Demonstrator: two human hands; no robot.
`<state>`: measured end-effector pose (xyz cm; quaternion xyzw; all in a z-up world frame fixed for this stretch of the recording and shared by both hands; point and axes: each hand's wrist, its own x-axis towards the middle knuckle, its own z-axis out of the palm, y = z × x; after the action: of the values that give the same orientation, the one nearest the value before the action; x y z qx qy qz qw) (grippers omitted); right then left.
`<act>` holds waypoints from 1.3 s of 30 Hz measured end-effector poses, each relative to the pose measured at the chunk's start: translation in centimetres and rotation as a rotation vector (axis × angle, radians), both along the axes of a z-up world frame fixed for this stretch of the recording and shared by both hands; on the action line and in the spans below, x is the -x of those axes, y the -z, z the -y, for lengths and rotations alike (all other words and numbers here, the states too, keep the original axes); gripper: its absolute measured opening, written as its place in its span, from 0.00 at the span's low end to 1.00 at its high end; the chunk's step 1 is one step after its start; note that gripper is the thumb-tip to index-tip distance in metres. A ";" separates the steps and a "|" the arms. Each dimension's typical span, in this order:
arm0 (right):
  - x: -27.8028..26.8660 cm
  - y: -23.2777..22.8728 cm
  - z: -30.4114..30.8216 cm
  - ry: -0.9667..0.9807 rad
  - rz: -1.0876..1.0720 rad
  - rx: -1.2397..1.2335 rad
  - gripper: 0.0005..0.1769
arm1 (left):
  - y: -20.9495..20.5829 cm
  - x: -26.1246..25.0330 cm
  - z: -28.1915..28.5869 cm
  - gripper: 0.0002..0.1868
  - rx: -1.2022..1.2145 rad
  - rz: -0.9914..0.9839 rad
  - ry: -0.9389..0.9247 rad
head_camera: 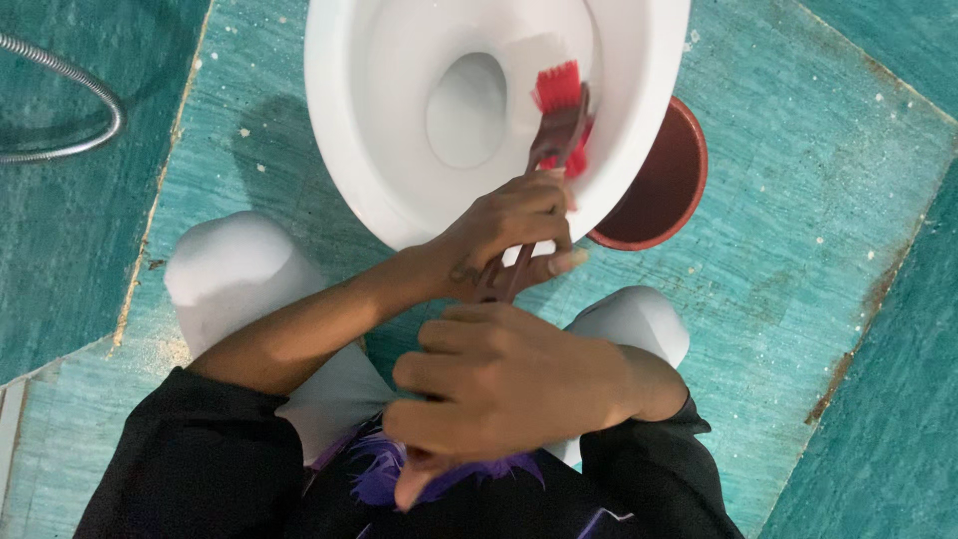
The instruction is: The person cleans the inside of a toilet bowl using a red-bristled brush.
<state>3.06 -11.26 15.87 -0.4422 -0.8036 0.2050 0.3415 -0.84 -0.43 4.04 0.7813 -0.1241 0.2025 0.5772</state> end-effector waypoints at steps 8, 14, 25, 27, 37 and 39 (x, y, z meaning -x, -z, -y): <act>-1.5 -0.1 0.4 -0.020 -0.274 -0.202 0.26 | -2.7 1.2 -3.6 0.17 -0.342 -0.283 0.176; 1.8 2.4 0.3 0.241 -0.842 -0.437 0.30 | -4.4 1.2 -6.1 0.14 -0.323 -0.543 0.248; -3.2 0.2 3.4 0.181 -0.342 0.016 0.17 | 1.0 -0.1 -1.8 0.05 -0.085 -0.152 0.300; -3.4 0.8 2.1 0.229 -0.390 0.035 0.14 | 1.2 -1.1 -2.8 0.13 -0.008 -0.171 0.235; -1.9 2.3 0.0 0.108 -0.303 -0.100 0.27 | 1.0 -0.1 -2.1 0.22 -0.103 -0.195 0.170; -0.7 2.5 0.4 0.113 -0.304 -0.146 0.27 | 0.7 0.1 -2.5 0.20 -0.053 -0.246 0.197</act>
<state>3.74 -11.68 13.40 -0.4248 -0.7293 0.1909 0.5013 -0.93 2.11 3.34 0.7993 -0.1337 0.0445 0.5842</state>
